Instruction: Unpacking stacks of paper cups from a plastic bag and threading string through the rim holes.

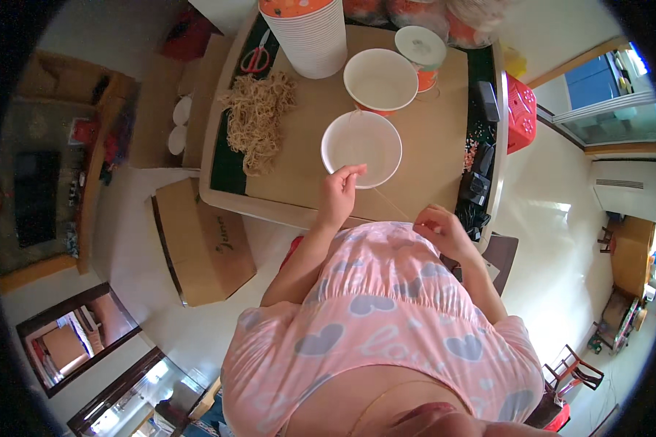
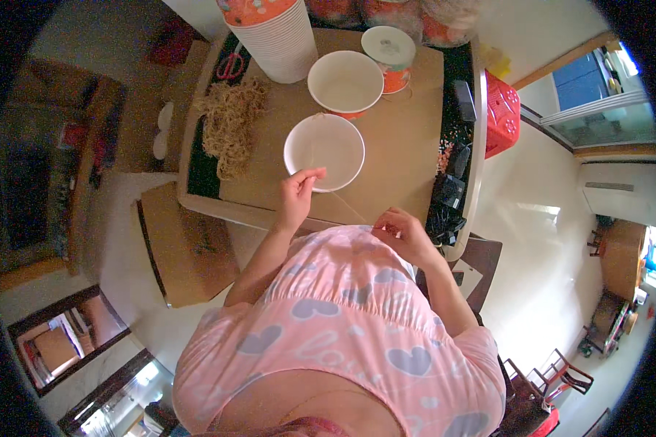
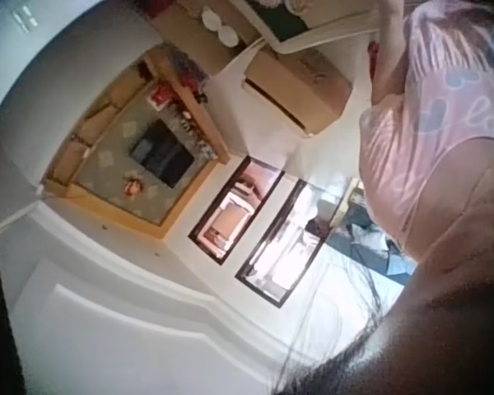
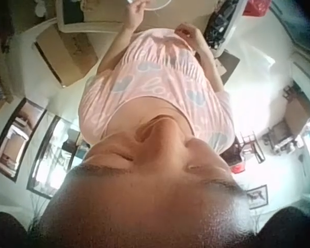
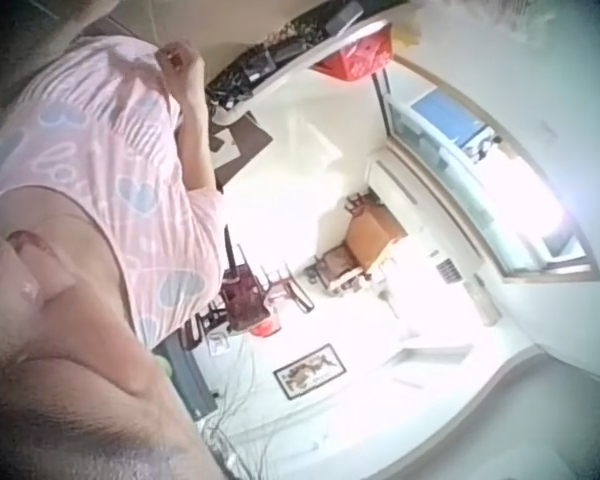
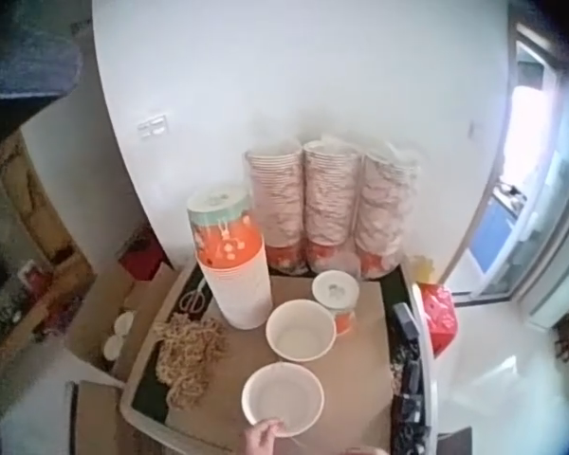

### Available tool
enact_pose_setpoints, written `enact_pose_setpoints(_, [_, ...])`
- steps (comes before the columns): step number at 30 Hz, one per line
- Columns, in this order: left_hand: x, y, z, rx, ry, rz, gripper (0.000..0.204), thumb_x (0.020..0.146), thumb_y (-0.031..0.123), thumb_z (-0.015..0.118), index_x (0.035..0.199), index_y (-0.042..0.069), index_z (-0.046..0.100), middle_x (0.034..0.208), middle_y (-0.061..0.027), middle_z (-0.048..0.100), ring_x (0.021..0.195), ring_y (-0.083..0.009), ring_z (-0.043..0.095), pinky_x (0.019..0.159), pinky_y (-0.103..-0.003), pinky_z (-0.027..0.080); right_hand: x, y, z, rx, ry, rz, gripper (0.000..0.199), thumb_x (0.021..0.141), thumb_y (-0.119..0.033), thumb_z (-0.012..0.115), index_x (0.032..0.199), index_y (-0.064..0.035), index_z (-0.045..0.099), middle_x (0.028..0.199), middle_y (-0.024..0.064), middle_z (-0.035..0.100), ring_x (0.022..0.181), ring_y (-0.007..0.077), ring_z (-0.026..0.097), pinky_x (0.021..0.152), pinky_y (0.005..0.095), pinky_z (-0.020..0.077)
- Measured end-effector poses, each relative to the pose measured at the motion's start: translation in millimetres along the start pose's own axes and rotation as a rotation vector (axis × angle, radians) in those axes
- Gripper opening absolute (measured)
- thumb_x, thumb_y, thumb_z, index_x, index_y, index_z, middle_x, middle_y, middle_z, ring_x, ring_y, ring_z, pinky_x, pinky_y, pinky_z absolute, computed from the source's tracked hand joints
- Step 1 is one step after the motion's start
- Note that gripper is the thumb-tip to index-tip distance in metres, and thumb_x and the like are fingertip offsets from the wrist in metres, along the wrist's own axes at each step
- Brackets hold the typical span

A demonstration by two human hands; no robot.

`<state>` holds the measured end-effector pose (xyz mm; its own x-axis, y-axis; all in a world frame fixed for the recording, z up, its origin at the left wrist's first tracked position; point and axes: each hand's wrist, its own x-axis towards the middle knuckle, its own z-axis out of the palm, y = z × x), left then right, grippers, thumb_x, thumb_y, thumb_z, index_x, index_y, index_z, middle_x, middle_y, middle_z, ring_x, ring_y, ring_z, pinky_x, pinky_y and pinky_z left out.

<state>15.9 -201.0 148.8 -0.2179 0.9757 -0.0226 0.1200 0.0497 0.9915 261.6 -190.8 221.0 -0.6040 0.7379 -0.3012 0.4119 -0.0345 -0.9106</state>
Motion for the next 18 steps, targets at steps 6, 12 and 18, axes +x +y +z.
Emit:
enact_pose_setpoints(6, [5,18,-5,-0.027,-0.011,-0.016,0.02,0.088,-0.003,0.044,0.098,-0.004,0.062,0.092,-0.0092,0.066,0.087,-0.0139,0.061,0.081,-0.025,0.047,-13,-38,-25,0.043,-0.02,-0.039,0.009,0.078,-0.007,0.064,0.082,-0.0003,0.058,0.081,0.0069,0.056,0.072,0.0141,0.054,0.066,0.0268,0.044])
enact_pose_setpoints(12, [-2,24,1,0.013,-0.086,-0.098,0.018,0.088,-0.002,0.046,0.099,-0.005,0.061,0.09,-0.0101,0.066,0.087,-0.0152,0.062,0.081,-0.026,0.048,-9,-44,-17,0.447,0.038,-0.477,0.008,0.08,-0.006,0.06,0.076,-0.0006,0.055,0.087,0.0112,0.06,0.078,0.0235,0.058,0.078,0.0375,0.0424])
enact_pose_setpoints(18, [-4,26,5,0.261,-0.163,0.17,0.041,0.078,0.0,0.06,0.116,0.001,0.045,0.095,-0.0109,0.062,0.089,-0.0236,0.061,0.08,-0.034,0.047,-7,-57,-10,0.872,-0.125,-0.396,0.012,0.084,-0.008,0.055,0.081,-0.0016,0.046,0.069,0.0063,0.049,0.063,0.0141,0.047,0.064,0.0266,0.039])
